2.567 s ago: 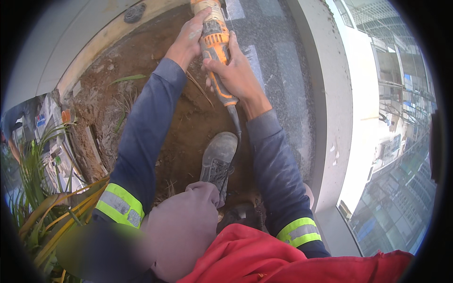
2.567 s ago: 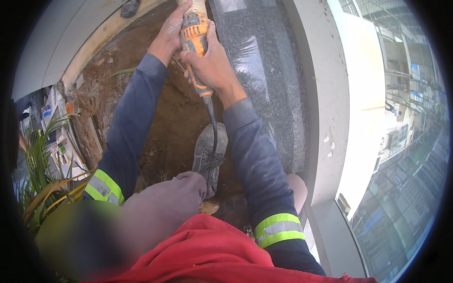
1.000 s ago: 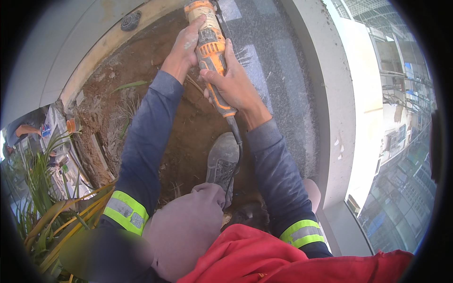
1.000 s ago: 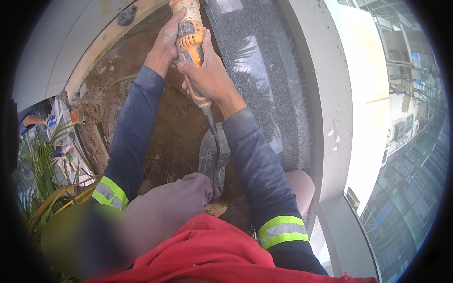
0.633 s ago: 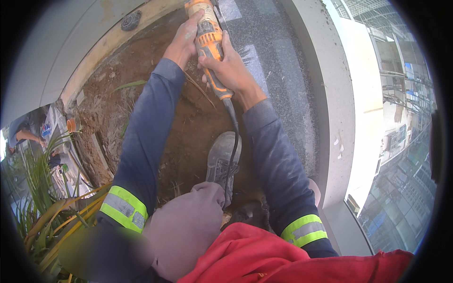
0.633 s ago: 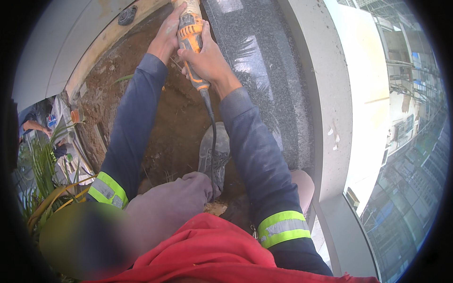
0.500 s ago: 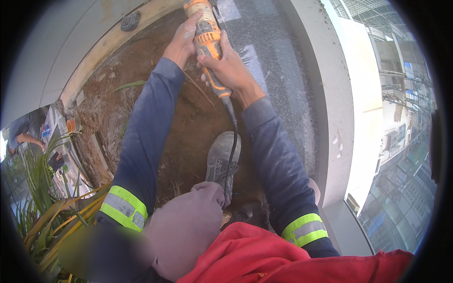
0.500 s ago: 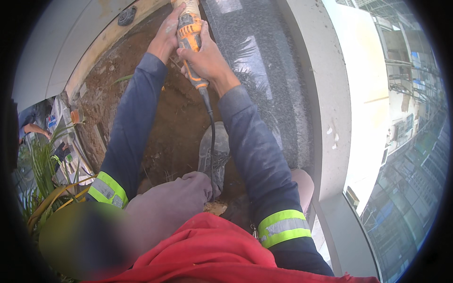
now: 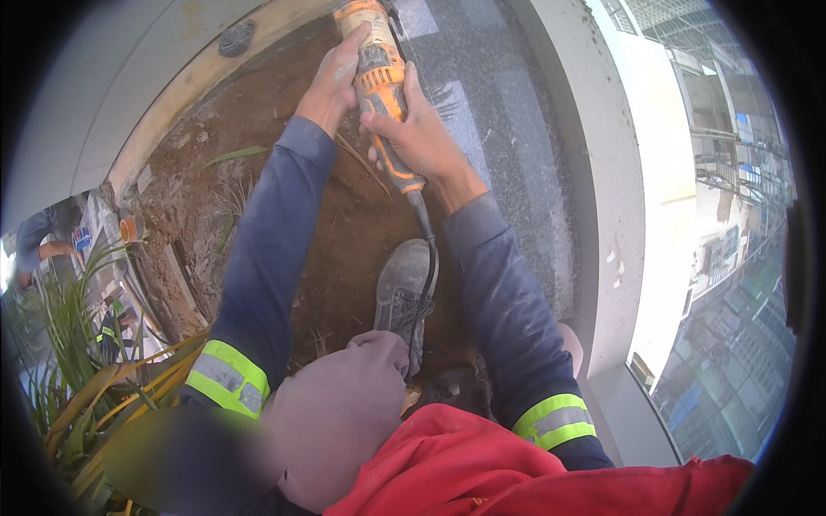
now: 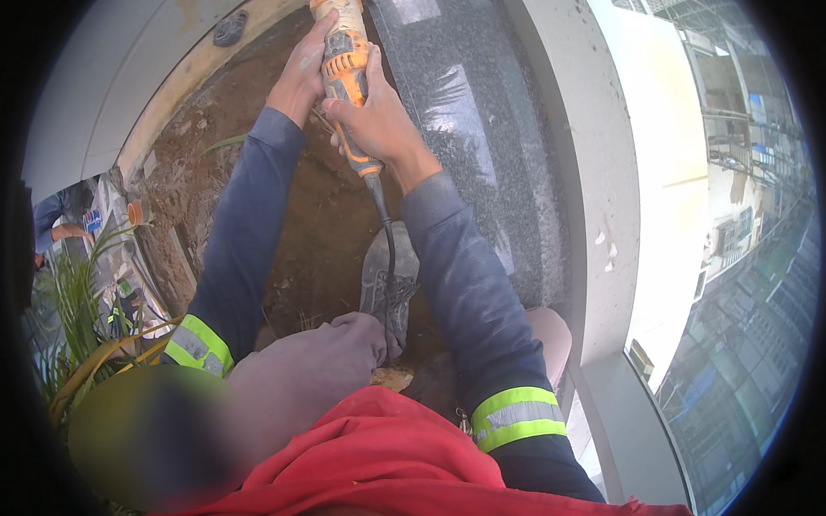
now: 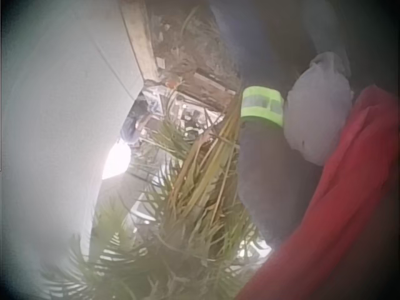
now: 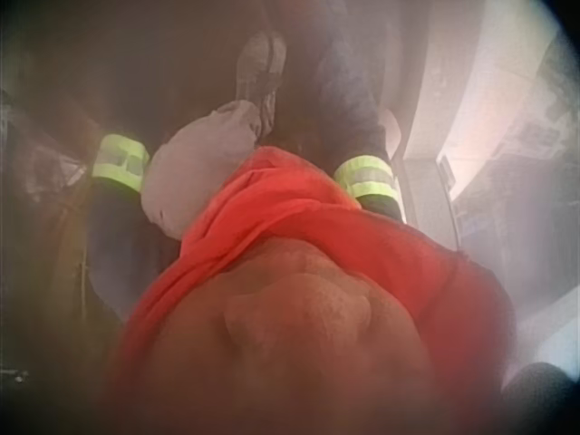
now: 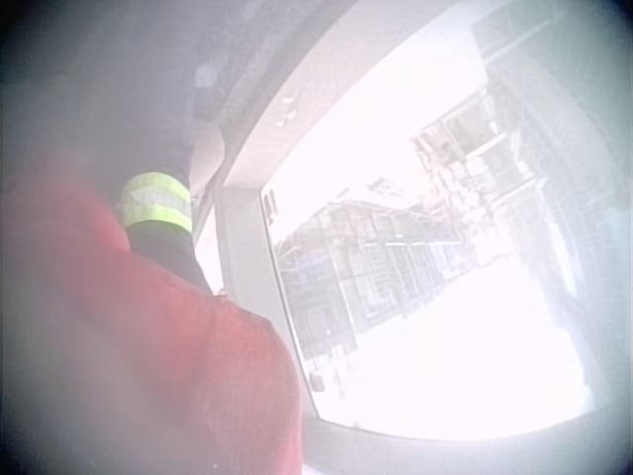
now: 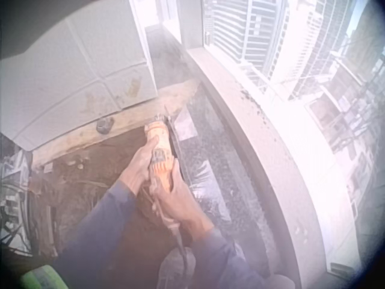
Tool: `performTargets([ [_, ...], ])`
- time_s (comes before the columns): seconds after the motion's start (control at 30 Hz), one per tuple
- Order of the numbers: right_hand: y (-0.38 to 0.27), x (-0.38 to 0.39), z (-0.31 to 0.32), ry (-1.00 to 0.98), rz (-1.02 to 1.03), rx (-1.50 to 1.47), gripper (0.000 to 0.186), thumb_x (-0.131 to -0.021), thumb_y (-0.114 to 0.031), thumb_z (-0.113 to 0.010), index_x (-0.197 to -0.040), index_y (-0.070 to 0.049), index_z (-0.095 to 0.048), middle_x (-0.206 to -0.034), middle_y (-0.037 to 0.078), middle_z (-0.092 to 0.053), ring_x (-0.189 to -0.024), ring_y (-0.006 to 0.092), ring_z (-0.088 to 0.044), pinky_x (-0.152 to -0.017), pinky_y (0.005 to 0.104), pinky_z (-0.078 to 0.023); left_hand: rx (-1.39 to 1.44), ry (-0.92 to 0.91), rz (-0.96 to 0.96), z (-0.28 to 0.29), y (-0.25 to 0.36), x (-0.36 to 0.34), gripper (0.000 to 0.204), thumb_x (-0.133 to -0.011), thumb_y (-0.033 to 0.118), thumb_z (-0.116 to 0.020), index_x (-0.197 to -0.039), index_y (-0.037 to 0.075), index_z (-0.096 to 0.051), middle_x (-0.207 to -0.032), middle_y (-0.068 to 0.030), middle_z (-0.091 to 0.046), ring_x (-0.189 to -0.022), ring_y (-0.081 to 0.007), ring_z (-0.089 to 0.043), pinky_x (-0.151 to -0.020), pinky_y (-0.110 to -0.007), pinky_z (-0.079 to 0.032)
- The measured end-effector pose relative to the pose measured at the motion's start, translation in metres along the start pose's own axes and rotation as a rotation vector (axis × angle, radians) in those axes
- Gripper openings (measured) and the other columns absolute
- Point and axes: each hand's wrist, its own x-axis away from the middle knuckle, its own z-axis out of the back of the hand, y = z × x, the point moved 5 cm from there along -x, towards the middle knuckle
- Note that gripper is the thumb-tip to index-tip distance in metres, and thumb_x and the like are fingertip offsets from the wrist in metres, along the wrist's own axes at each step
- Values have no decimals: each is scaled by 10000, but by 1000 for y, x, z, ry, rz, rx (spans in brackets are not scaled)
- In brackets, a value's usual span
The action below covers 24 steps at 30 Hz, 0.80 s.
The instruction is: The person measures a curved stone slab with a tape measure, marks it, and uses an angle grinder to cut along the marked line. The person then lifts and positions the cut stone piece into place on the curved structure.
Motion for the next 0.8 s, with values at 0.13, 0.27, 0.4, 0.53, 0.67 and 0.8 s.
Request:
performTargets([
  [0.13, -1, -10, 5, 13, -6, 7, 1132, -931, -92, -696, -1617, -54, 204, -943, 125, -674, -665, 175, -672, -532, 314, -553, -24, 74, -17, -1, -1, -12, 446, -1030, 302, -636, -1280, -56, -546, -1075, -161, -678, -891, -259, -731, -779, -433, -644],
  [0.27, -2, -12, 0, 0, -14, -1, 1103, -936, -93, -695, -1629, -63, 162, -954, 128, -675, -656, 172, -668, -530, 307, -559, -24, 68, -13, 11, 0, -23, 451, -1022, 300, -649, -1279, -57, -548, -1072, -163, -679, -891, -264, -734, -779, -440, -645],
  [0.4, -1, -11, 2, -3, -7, 14, 1061, -939, -90, -691, -1633, -58, 111, -961, 128, -670, -649, 171, -667, -532, 302, -561, -21, 97, -6, 7, -1, -18, 456, -1017, 298, -657, -1281, -57, -545, -1066, -164, -679, -885, -265, -733, -771, -442, -645],
  [0.53, -1, 8, -1, 1, -15, -19, 1070, -941, -82, -682, -1632, -60, 134, -966, 128, -663, -644, 168, -664, -537, 299, -557, -27, 79, 12, -8, -1, 11, 459, -1016, 299, -659, -1284, -56, -543, -1063, -164, -678, -884, -261, -730, -766, -434, -645],
  [0.67, 1, 17, -3, -3, 18, 15, 1101, -936, -77, -677, -1623, -59, 184, -948, 126, -663, -636, 172, -661, -538, 305, -553, -6, 27, 21, -7, -4, 20, 455, -1021, 300, -652, -1284, -55, -540, -1068, -163, -674, -898, -258, -728, -768, -429, -643],
  [0.8, 2, 13, -1, 10, -8, 3, 1116, -931, -80, -682, -1619, -56, 196, -932, 123, -663, -636, 180, -662, -538, 313, -556, -33, 7, 11, -6, -5, 14, 443, -1038, 299, -627, -1286, -57, -535, -1073, -163, -670, -913, -259, -727, -775, -432, -643],
])
